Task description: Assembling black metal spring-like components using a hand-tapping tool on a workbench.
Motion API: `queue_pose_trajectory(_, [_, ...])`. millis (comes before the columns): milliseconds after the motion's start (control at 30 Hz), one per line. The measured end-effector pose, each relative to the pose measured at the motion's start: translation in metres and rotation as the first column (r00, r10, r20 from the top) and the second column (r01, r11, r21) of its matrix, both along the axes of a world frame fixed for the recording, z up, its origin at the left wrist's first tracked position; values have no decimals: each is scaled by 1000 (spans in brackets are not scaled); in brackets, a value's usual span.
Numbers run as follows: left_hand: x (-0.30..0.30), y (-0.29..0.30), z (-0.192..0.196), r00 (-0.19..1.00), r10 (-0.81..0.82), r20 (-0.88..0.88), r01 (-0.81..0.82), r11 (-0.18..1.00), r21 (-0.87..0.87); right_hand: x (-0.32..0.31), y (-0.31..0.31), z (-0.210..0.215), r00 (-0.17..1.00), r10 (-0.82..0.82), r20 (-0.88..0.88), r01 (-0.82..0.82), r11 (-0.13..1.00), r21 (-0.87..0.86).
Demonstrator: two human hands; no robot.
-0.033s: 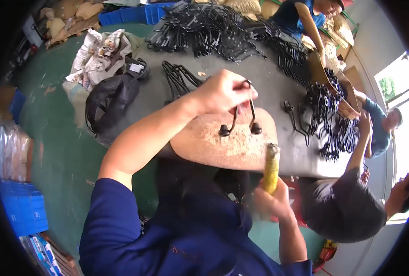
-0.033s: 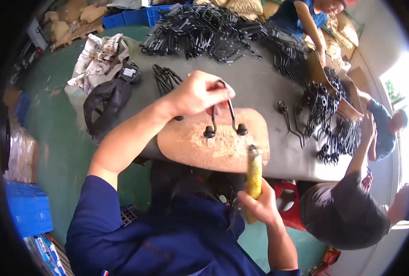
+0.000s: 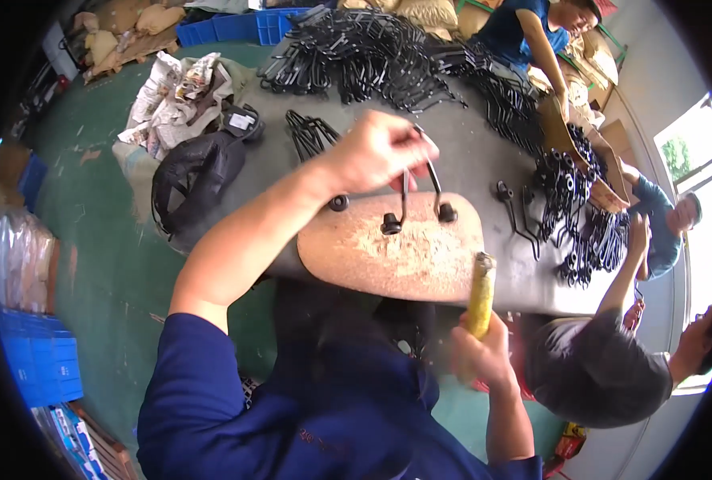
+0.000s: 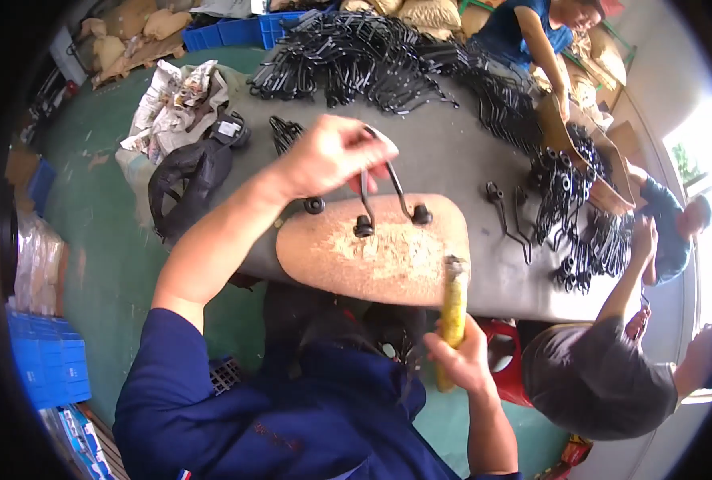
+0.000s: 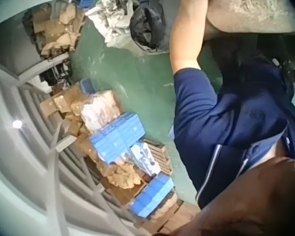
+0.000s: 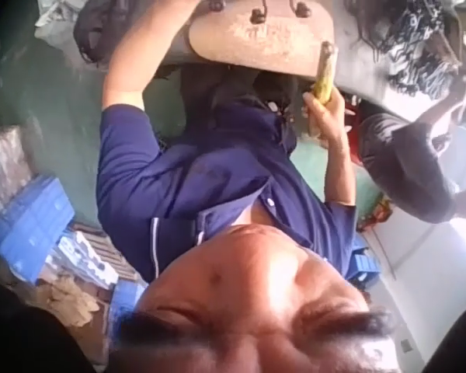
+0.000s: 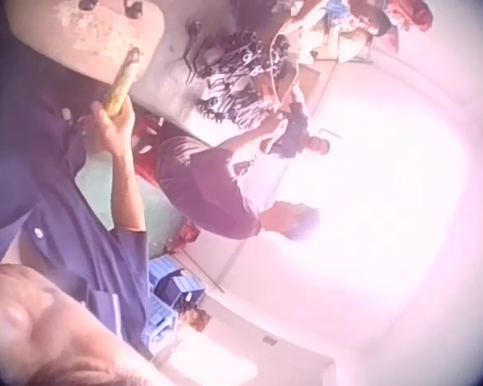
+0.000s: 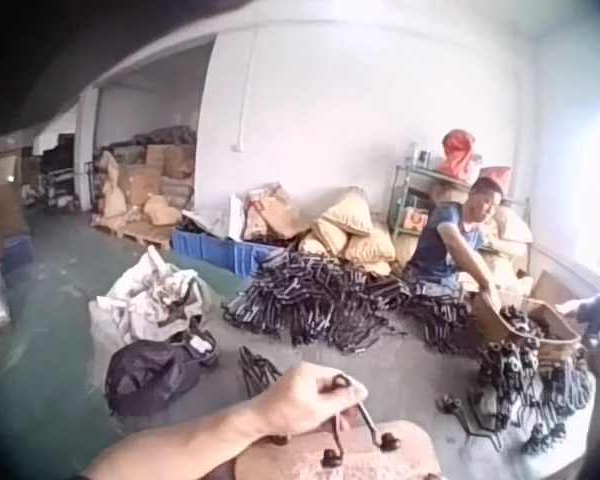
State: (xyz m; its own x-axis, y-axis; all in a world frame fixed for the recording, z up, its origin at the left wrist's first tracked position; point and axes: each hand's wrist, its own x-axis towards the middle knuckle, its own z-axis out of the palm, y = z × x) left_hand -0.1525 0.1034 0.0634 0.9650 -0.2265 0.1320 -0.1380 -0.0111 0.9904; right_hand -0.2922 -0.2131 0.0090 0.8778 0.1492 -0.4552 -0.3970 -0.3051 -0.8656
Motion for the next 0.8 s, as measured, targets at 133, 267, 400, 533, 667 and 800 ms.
queue_pose_trajectory(133, [11, 77, 14, 969, 248, -15, -246, 951, -187, 23, -41, -23, 972, -162, 173, 164, 987, 5])
queue_pose_trajectory(267, [36, 135, -29, 910, 301, -285, -373, 895, -245, 48, -61, -41, 928, -353, 124, 336, 932, 140])
queue_pose_trajectory(400, [49, 163, -91, 809, 355, -469, -461, 878, -129, 58, -67, -51, 921, -384, 60, 373, 918, 136])
queue_pose_trajectory(533, [62, 150, -100, 732, 642, -226, -594, 765, 250, 60, -69, -42, 927, -375, -4, 374, 924, 82])
queue_pose_trajectory(667, [69, 161, -94, 615, 561, 554, -735, 154, 660, 67, -82, -48, 926, -360, -114, 377, 875, 304])
queue_pose_trajectory(800, [95, 47, -51, 719, 410, 561, -685, 558, 469, 69, -97, -56, 911, -362, -199, 413, 797, 441])
